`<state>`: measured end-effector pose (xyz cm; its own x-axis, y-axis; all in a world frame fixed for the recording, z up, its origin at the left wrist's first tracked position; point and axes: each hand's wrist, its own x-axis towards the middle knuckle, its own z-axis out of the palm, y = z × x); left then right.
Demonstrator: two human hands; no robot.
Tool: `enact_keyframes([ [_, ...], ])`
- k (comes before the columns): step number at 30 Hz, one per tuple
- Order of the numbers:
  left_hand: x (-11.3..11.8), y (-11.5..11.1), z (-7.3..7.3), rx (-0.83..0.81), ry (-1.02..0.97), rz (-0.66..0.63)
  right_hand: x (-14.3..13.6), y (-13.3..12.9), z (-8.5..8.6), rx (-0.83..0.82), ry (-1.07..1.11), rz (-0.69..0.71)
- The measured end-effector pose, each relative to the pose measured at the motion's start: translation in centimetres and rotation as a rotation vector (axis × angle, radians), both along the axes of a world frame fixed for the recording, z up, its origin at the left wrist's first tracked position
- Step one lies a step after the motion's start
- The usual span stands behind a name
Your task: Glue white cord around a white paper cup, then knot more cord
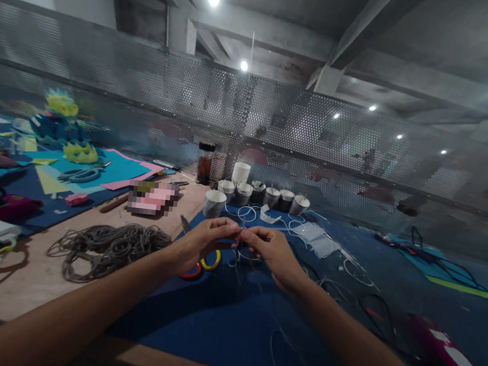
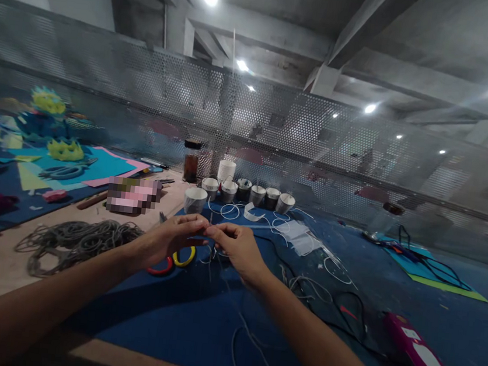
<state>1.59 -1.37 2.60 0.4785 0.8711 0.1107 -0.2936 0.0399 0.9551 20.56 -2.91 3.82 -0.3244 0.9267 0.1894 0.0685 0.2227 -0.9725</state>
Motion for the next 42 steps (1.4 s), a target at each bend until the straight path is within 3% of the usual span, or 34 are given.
enact_keyframes([
  [5, -0.1, -0.2, -0.5, -0.075, 0.074, -0.209, 0.2, 0.3, 0.0, 0.009, 0.067, -0.086],
  [7, -0.1, -0.2, -0.8, -0.088, 0.073, -0.236, 0.2, 0.4, 0.0, -0.001, 0.083, -0.098],
  [15, 0.1, -0.1, -1.4, -0.163, 0.046, -0.189, 0.1, 0.2, 0.2, 0.026, 0.065, -0.104],
  [28, 0.4, -0.3, -1.4, -0.048, 0.098, -0.053, 0.2, 0.5, -0.4, 0.037, 0.062, -0.097],
  [35, 0.4, -0.4, -1.5, -0.121, 0.024, -0.159, 0.2, 0.3, -0.1, 0.062, 0.113, -0.082],
  [42, 0.4, -0.1, -1.7, -0.057, 0.041, -0.094, 0.2, 0.3, -0.1, 0.074, 0.072, -0.064],
])
